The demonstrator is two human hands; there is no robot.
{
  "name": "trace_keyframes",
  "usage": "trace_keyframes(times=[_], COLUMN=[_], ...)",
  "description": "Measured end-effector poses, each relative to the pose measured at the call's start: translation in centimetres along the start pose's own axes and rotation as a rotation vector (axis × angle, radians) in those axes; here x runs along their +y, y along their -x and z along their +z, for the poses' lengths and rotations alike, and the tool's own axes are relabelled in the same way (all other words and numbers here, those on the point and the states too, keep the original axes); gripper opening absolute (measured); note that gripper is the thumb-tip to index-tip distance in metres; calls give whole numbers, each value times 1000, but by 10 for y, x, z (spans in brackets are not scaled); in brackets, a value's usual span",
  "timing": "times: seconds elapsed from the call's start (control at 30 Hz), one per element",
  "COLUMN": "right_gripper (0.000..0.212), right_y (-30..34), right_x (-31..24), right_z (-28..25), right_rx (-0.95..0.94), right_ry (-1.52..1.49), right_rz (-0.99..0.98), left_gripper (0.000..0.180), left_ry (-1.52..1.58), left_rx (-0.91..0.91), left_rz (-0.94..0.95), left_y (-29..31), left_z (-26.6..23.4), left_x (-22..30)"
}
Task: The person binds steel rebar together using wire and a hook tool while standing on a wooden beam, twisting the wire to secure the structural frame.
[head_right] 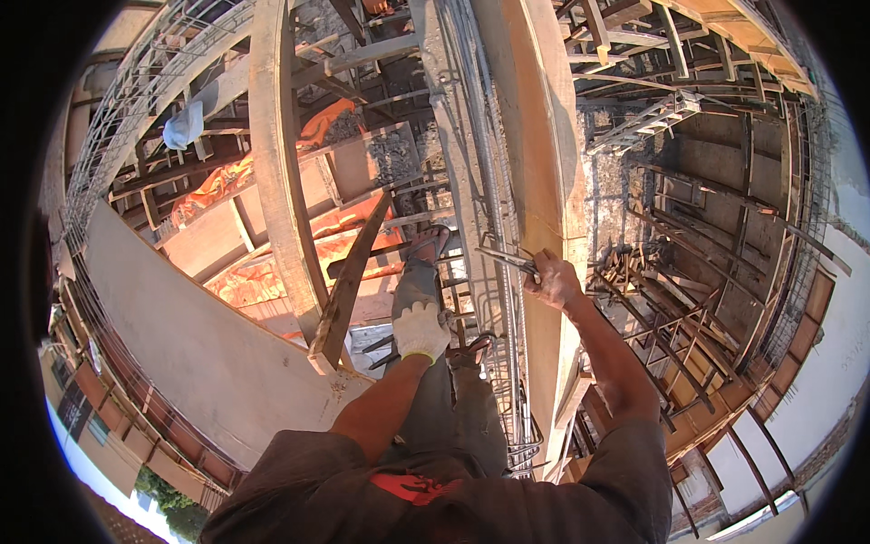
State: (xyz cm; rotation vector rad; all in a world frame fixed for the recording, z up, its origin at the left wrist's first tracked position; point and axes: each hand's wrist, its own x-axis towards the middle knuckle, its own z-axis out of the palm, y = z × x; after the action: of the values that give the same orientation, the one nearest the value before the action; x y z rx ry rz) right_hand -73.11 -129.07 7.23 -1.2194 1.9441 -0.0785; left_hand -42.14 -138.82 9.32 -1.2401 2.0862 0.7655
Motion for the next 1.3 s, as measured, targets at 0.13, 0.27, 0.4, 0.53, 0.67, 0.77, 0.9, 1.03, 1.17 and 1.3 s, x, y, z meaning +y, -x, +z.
trace_keyframes(times=[0.13, 0.27, 0.4, 0.53, 0.67, 0.77, 0.9, 1.03, 1.17, 1.3], right_gripper=[48, 69, 49, 31, 8, 10, 13, 22, 40, 42], right_y=[-85, -101, -80, -107, -162, -239, -301, -369, -427, -444], right_x=[-38, -25, 11, 33, -1, 5, -35, -37, -75, -91], right_z=[-73, -58, -23, -11, -70, -101, -129, -168, -230, -265], right_rx=[-154, -300, -25, -47, 319, 262, 376, 521, 785, 1135], right_ry=[294, 502, 158, -156, -156, -363, -133, -145, -207, -219], right_rz=[-229, -208, -189, -197, -399, -79, 44, 113, 68, -157], left_gripper=[31, 33, 32, 32, 34, 34, 33, 32, 33, 34], left_ry=[4, 34, 85, 109, 96, 76, 83, 64, 53, 72], left_rx=[21, -24, -42, -45, -51, -17, -4, -3, -25, 16], left_rz=[32, -13, -31, -33, -7, 30, 1, 21, 16, 44], left_y=[1, 1, 1, -7, -7, -8, -10, -5, -10, -11], left_z=[2, -1, -23, -34, -34, -28, -27, -17, -27, -18], left_x=[-3, -3, -4, 0, 4, 3, 3, 0, 1, -1])
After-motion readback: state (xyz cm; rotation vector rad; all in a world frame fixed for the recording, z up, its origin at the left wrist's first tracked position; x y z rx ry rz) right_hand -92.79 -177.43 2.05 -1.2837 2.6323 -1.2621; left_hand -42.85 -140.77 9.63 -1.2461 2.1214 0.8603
